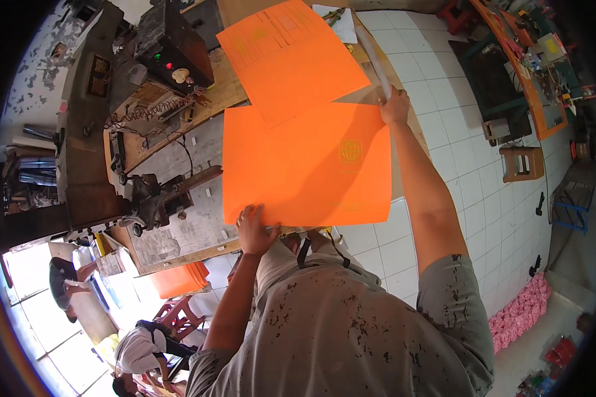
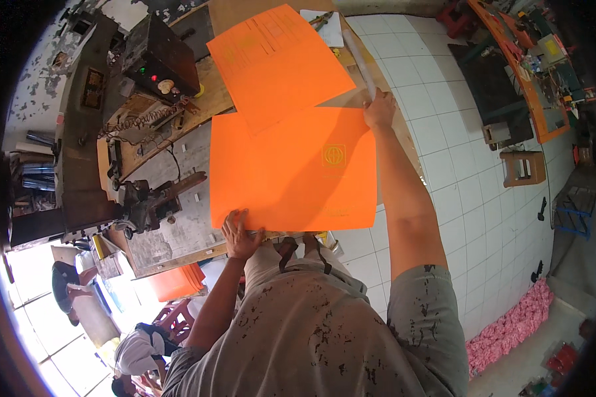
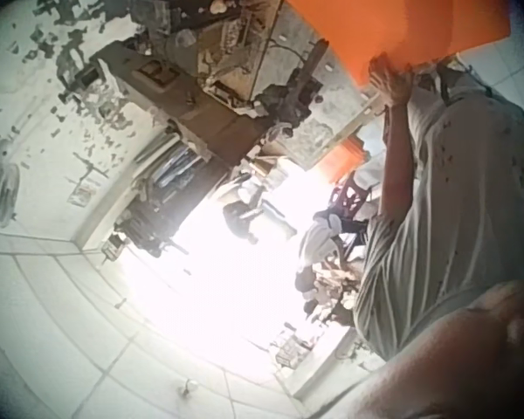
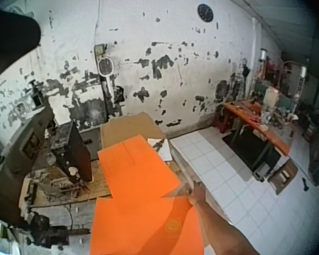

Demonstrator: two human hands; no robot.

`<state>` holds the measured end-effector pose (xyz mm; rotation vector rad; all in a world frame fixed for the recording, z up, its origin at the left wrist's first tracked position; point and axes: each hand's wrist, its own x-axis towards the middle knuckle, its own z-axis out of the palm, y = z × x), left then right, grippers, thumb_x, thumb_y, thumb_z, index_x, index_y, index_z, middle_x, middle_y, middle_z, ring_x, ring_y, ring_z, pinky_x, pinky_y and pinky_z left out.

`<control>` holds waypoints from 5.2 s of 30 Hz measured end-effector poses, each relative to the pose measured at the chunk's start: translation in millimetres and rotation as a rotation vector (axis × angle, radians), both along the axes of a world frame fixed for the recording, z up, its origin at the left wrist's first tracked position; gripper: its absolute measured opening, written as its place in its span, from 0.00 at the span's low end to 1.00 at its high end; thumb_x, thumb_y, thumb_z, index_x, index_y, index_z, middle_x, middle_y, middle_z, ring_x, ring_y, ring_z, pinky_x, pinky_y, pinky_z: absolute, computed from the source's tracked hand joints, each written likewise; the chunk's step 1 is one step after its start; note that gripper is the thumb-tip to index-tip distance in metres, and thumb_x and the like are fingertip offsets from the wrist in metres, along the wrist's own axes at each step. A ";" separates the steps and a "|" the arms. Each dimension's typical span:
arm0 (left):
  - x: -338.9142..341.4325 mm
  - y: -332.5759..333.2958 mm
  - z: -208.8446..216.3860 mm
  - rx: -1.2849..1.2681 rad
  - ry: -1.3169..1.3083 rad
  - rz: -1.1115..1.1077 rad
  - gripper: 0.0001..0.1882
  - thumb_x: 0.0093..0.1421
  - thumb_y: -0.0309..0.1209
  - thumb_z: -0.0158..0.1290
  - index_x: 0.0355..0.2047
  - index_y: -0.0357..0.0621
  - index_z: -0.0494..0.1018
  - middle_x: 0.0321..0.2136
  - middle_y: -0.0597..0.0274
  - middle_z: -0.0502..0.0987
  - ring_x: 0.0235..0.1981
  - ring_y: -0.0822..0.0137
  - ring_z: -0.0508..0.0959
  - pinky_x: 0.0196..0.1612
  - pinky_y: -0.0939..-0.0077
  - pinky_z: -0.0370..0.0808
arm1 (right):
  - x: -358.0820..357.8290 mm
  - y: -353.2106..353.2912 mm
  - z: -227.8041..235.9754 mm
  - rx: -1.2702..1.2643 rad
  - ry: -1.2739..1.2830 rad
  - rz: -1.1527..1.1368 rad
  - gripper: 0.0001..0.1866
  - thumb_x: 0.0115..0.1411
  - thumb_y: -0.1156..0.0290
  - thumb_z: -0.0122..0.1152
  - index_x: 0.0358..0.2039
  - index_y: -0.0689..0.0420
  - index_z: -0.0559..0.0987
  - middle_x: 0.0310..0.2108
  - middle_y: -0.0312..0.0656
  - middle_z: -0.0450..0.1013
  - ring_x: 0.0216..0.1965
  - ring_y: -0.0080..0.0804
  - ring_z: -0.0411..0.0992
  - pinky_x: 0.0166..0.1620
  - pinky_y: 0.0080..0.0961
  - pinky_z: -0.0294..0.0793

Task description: The person aligns and measures a plastic sheet on a table using a metal ruler, then turns to a machine, adjusts a knob, and holds up the plastic sheet with both hands.

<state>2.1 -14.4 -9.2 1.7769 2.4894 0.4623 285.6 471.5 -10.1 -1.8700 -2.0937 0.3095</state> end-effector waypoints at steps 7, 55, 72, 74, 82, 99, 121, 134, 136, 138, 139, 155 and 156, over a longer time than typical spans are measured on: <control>-4.2 -6.1 -2.8 -0.013 -0.008 0.006 0.42 0.52 0.55 0.64 0.65 0.55 0.65 0.61 0.50 0.63 0.62 0.44 0.65 0.62 0.43 0.62 | -99.2 -49.8 11.3 0.037 -0.067 0.698 0.40 0.67 0.46 0.57 0.73 0.49 0.58 0.75 0.53 0.47 0.75 0.54 0.45 0.74 0.53 0.48; -17.0 -41.9 24.7 0.060 -0.112 0.428 0.31 0.62 0.38 0.57 0.63 0.42 0.66 0.62 0.48 0.66 0.61 0.44 0.67 0.63 0.49 0.62 | 116.9 -299.3 9.6 -0.341 0.817 -0.103 0.18 0.68 0.71 0.62 0.57 0.61 0.74 0.33 0.34 0.73 0.33 0.17 0.66 0.37 0.17 0.66; -33.7 5.7 24.2 0.000 -0.354 0.701 0.38 0.47 0.41 0.74 0.55 0.40 0.70 0.50 0.47 0.71 0.55 0.45 0.71 0.58 0.50 0.69 | 121.3 -293.8 4.3 -0.301 0.850 -0.031 0.17 0.67 0.76 0.60 0.56 0.63 0.74 0.44 0.42 0.79 0.46 0.25 0.75 0.49 0.22 0.73; -45.6 1.9 22.7 -0.012 -0.388 0.701 0.39 0.46 0.42 0.74 0.55 0.41 0.70 0.49 0.48 0.72 0.53 0.46 0.72 0.57 0.51 0.70 | 118.3 -296.0 8.8 -0.301 0.853 -0.022 0.17 0.68 0.76 0.60 0.56 0.62 0.74 0.42 0.40 0.78 0.43 0.23 0.74 0.46 0.20 0.72; -75.5 -5.1 7.2 -0.108 -0.347 0.617 0.41 0.45 0.47 0.74 0.56 0.43 0.70 0.44 0.53 0.75 0.45 0.52 0.77 0.49 0.53 0.73 | 119.2 -307.9 20.0 -0.399 0.878 -0.034 0.17 0.69 0.75 0.59 0.57 0.62 0.73 0.36 0.37 0.75 0.38 0.20 0.70 0.43 0.19 0.70; -50.3 3.0 37.6 -0.001 -0.285 0.597 0.42 0.55 0.43 0.69 0.65 0.46 0.62 0.43 0.52 0.76 0.47 0.49 0.77 0.52 0.52 0.72 | 130.7 -291.1 33.3 -0.503 0.745 -0.010 0.14 0.66 0.74 0.62 0.52 0.59 0.79 0.33 0.36 0.75 0.34 0.20 0.70 0.40 0.20 0.71; 12.8 0.9 22.7 -0.168 -0.137 0.101 0.53 0.58 0.56 0.63 0.74 0.46 0.52 0.76 0.41 0.42 0.76 0.39 0.42 0.73 0.38 0.42 | 175.0 -193.9 -7.3 -0.042 -0.016 0.037 0.27 0.71 0.52 0.53 0.69 0.39 0.69 0.71 0.40 0.57 0.71 0.45 0.54 0.68 0.57 0.49; 11.8 -7.7 20.6 -0.126 -0.170 0.071 0.52 0.59 0.51 0.64 0.74 0.44 0.50 0.76 0.41 0.41 0.76 0.38 0.42 0.73 0.36 0.42 | 185.6 -198.7 -12.6 -0.104 0.040 0.046 0.28 0.73 0.48 0.48 0.71 0.35 0.67 0.74 0.38 0.53 0.73 0.44 0.52 0.70 0.55 0.46; 11.9 -8.2 21.1 -0.111 -0.160 0.065 0.51 0.59 0.51 0.63 0.74 0.44 0.51 0.76 0.40 0.41 0.76 0.38 0.43 0.73 0.36 0.42 | 180.6 -200.0 -5.3 -0.142 0.057 0.037 0.28 0.73 0.47 0.46 0.71 0.35 0.67 0.74 0.38 0.52 0.73 0.44 0.52 0.70 0.56 0.46; 10.9 -7.5 20.8 -0.097 -0.156 0.048 0.51 0.59 0.50 0.63 0.74 0.44 0.51 0.76 0.40 0.41 0.76 0.38 0.43 0.73 0.35 0.42 | 180.5 -198.5 -3.0 -0.197 0.094 0.028 0.28 0.73 0.45 0.43 0.71 0.35 0.67 0.75 0.37 0.52 0.73 0.45 0.52 0.70 0.57 0.44; 10.1 -7.5 20.7 -0.105 -0.128 0.049 0.51 0.60 0.52 0.62 0.74 0.44 0.50 0.75 0.39 0.42 0.76 0.37 0.43 0.73 0.35 0.42 | 181.1 -197.8 -2.6 -0.191 0.089 0.017 0.28 0.73 0.45 0.43 0.71 0.35 0.67 0.75 0.37 0.52 0.73 0.45 0.52 0.70 0.57 0.44; 17.9 -2.6 21.2 -0.102 -0.081 0.052 0.51 0.59 0.52 0.62 0.74 0.43 0.50 0.75 0.39 0.42 0.76 0.37 0.43 0.73 0.35 0.41 | 181.2 -200.9 1.4 -0.145 -0.003 0.060 0.33 0.69 0.48 0.56 0.72 0.37 0.63 0.75 0.38 0.51 0.74 0.46 0.51 0.68 0.60 0.51; 17.3 -3.2 19.7 -0.103 -0.082 0.057 0.51 0.59 0.52 0.62 0.74 0.43 0.50 0.75 0.39 0.42 0.76 0.37 0.43 0.73 0.35 0.41 | 180.8 -202.5 0.9 -0.138 -0.011 0.046 0.32 0.70 0.49 0.54 0.72 0.36 0.63 0.75 0.37 0.51 0.74 0.46 0.51 0.68 0.60 0.51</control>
